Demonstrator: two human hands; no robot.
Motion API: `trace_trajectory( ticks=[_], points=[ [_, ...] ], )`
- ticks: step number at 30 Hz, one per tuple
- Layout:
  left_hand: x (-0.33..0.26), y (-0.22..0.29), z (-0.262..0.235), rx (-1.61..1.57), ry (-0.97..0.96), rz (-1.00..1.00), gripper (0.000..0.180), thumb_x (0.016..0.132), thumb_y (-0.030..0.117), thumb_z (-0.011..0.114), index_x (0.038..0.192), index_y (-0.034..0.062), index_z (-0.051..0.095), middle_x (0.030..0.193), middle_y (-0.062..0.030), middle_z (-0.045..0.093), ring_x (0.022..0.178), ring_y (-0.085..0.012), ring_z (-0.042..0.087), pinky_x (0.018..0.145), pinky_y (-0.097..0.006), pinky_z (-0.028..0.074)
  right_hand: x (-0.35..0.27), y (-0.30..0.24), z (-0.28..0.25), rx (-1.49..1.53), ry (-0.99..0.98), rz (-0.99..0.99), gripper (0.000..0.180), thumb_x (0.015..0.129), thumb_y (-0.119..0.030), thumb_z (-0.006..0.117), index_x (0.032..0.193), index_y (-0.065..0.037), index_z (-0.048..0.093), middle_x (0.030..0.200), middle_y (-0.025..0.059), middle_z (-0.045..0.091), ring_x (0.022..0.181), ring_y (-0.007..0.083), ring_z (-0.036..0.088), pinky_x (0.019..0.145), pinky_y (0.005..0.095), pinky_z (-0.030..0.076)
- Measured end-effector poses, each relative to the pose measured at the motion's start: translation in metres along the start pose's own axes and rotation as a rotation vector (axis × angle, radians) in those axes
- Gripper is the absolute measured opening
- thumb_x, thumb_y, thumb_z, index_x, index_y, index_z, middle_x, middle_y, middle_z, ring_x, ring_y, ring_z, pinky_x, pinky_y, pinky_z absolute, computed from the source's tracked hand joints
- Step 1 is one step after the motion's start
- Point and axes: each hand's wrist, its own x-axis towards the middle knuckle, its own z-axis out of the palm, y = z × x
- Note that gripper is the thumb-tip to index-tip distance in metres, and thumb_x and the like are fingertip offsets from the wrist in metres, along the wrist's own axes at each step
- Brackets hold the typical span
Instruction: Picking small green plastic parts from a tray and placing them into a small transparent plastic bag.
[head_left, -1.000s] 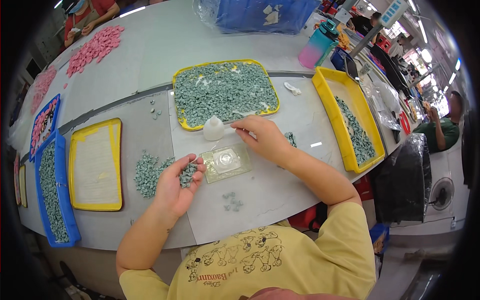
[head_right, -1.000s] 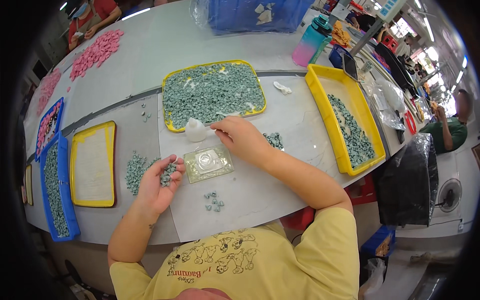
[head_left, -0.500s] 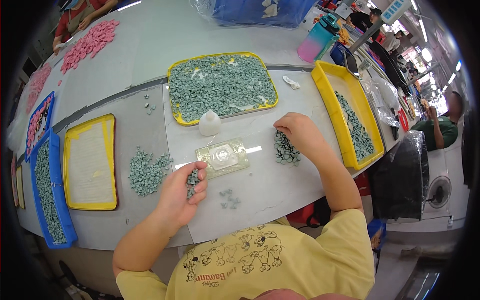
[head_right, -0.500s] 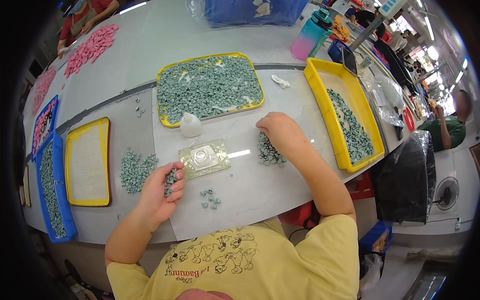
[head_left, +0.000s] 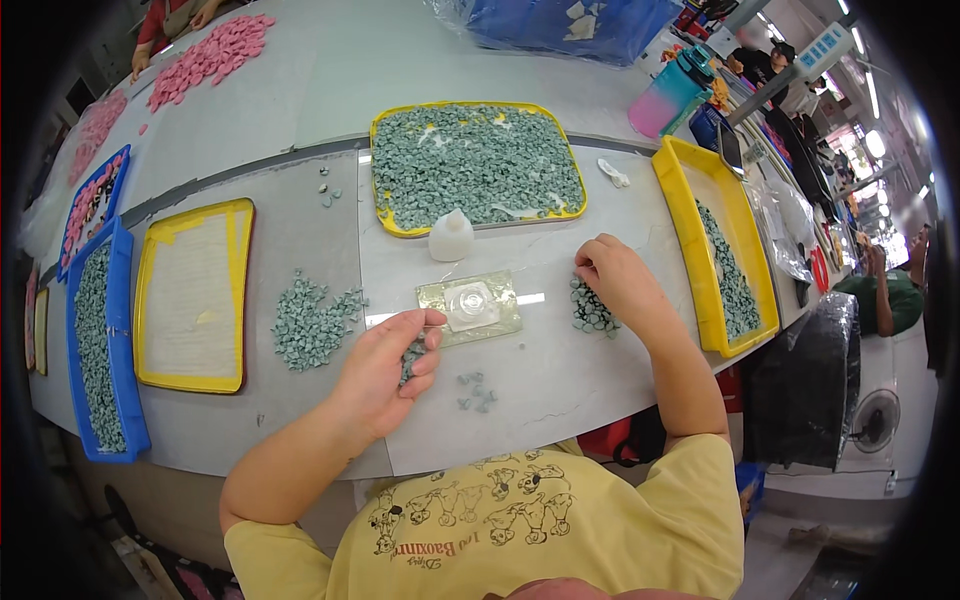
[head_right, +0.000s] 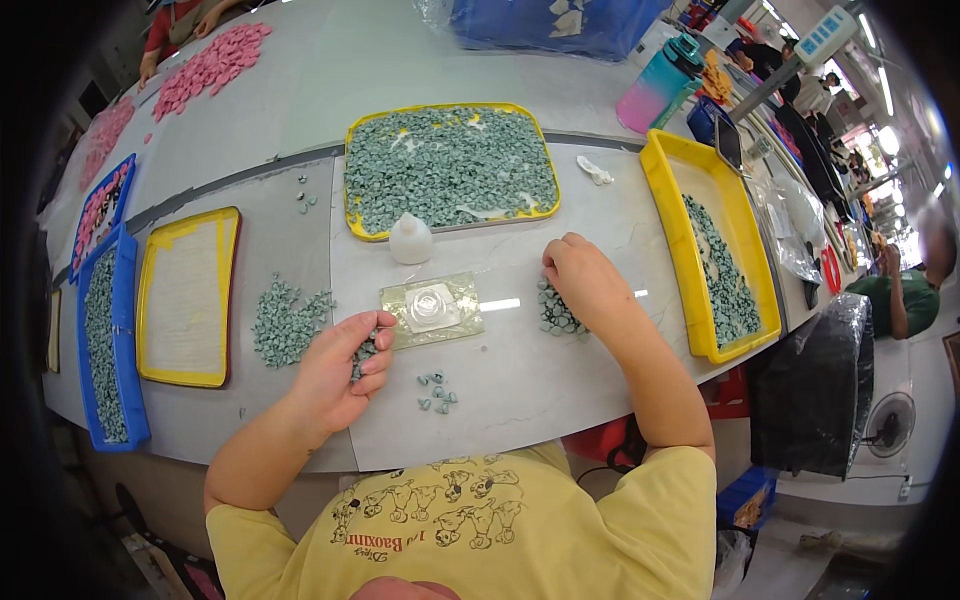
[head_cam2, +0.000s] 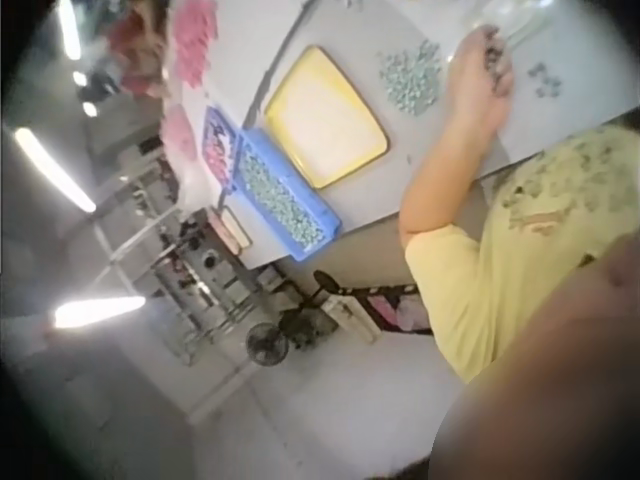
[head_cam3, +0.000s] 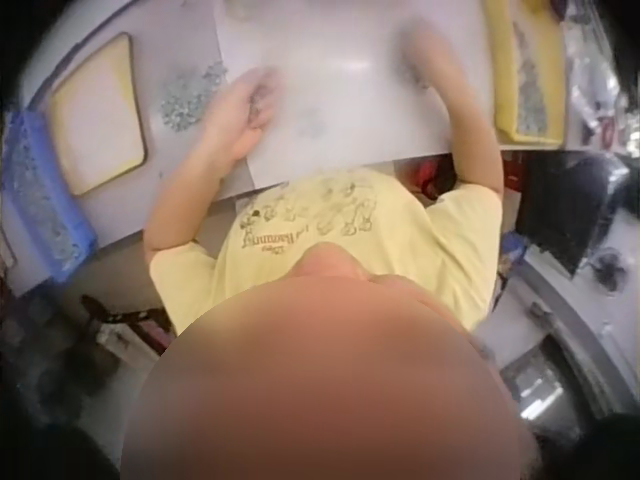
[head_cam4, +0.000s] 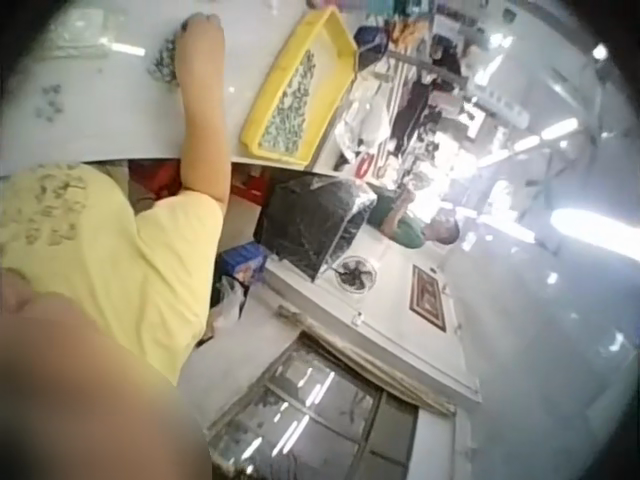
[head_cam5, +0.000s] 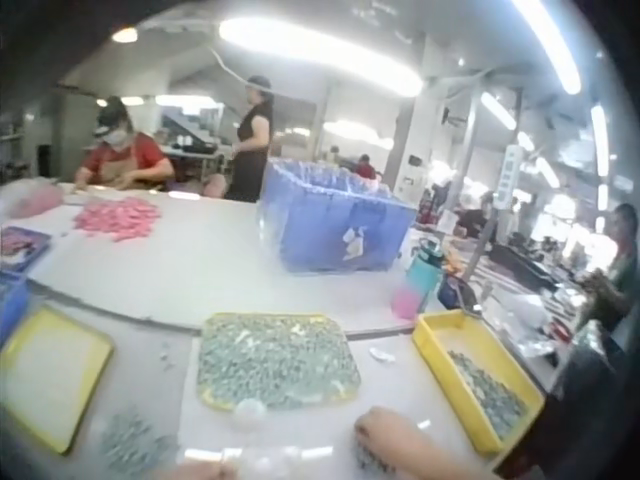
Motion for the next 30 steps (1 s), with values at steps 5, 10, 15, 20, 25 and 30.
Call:
trace_trajectory(
  ticks=[5,10,15,20,25,30],
  points=[
    [-0.004,0.000,-0.002,0.088,0.084,0.031,0.019,0.091,0.013,0.044,0.104,-0.0009,0.049,0.081,-0.0027,0.048,0.057,-0.0078,0.038,0.042,-0.018,0.027,0.000,-0.021,0.000,0.170,-0.024,0.031,0.012,0.077,-0.003,0.060,0.089,-0.001,0.059,0.081,0.0112,0.057,0.073,0.0258,0.057,0.068,0.0317,0.047],
    [-0.010,-0.002,-0.008,0.154,-0.007,0.029,0.020,0.092,0.014,0.046,0.103,-0.0018,0.052,0.081,-0.0032,0.048,0.057,-0.0070,0.038,0.042,-0.018,0.028,-0.009,-0.072,-0.004,0.312,0.158,-0.193,0.019,0.078,-0.001,0.060,0.097,-0.003,0.061,0.078,0.0081,0.057,0.071,0.0213,0.057,0.065,0.0280,0.047],
    [-0.013,-0.007,-0.006,0.211,-0.053,-0.009,0.021,0.094,0.017,0.046,0.099,-0.0018,0.053,0.080,-0.0031,0.049,0.057,-0.0060,0.038,0.042,-0.017,0.029,-0.018,-0.113,0.010,0.604,0.146,-0.403,0.023,0.072,0.003,0.065,0.094,-0.005,0.064,0.087,0.0069,0.061,0.075,0.0200,0.059,0.065,0.0290,0.048],
    [-0.011,-0.012,-0.009,0.233,-0.069,0.003,0.020,0.094,0.017,0.046,0.101,0.0002,0.054,0.080,-0.0031,0.051,0.057,-0.0061,0.038,0.042,-0.017,0.028,-0.013,-0.118,0.031,0.514,0.261,-0.607,0.026,0.069,0.002,0.068,0.093,-0.004,0.063,0.088,0.0066,0.061,0.074,0.0209,0.060,0.061,0.0296,0.049],
    [-0.011,-0.013,-0.021,0.321,-0.023,0.100,0.022,0.091,0.021,0.054,0.099,0.0013,0.057,0.076,-0.0006,0.053,0.055,-0.0051,0.038,0.044,-0.020,0.029,-0.016,-0.121,0.037,0.462,0.254,-0.632,0.026,0.067,0.002,0.070,0.092,-0.003,0.063,0.087,0.0070,0.060,0.073,0.0223,0.059,0.061,0.0304,0.048],
    [-0.014,-0.011,-0.034,0.474,0.052,0.146,0.023,0.089,0.021,0.057,0.100,0.0006,0.059,0.070,0.0013,0.053,0.052,-0.0035,0.038,0.044,-0.020,0.030,-0.018,-0.129,0.045,0.284,0.241,-0.727,0.030,0.065,0.000,0.071,0.093,0.001,0.061,0.085,0.0092,0.060,0.071,0.0231,0.058,0.063,0.0319,0.047]
  ],
)
